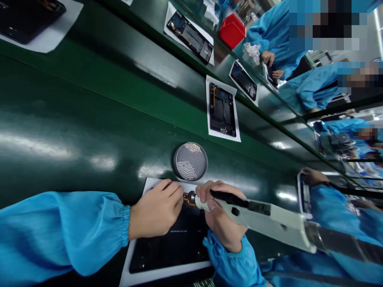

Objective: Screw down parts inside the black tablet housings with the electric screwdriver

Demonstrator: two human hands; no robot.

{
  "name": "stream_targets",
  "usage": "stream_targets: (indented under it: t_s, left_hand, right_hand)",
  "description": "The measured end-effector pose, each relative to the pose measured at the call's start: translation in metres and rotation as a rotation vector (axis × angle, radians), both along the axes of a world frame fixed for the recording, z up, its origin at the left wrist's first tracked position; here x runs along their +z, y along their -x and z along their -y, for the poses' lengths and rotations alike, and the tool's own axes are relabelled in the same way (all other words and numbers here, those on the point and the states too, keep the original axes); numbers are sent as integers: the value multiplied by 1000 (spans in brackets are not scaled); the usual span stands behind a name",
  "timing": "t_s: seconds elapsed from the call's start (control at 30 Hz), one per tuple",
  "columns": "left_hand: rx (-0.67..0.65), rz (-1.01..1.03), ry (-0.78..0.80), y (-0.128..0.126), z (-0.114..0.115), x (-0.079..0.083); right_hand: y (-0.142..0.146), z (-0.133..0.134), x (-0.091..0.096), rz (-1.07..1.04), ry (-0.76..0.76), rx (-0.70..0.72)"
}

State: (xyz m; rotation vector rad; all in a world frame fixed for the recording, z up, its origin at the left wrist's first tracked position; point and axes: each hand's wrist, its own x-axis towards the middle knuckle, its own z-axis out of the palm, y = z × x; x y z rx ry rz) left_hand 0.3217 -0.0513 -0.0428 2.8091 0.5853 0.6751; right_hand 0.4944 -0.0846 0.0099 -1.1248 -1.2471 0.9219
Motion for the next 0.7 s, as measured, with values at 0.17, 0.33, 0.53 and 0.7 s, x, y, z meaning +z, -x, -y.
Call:
stream_targets:
  t_s: [0.17,0.33,0.53,0.7]
  left_hand:
    - [1,19,-12,-1,0,-1]
    - [0,24,-11,0,0,0]
    - [-11,9,2,0,0,1]
    - [2,10,23,0,0,0]
  right_hand:
    - [-1,1,-2,31,23,2]
    - [0,2,-2,33,17,27]
    - [0,0,-3,19,-3,35]
    - [2,1,-10,26,-14,38]
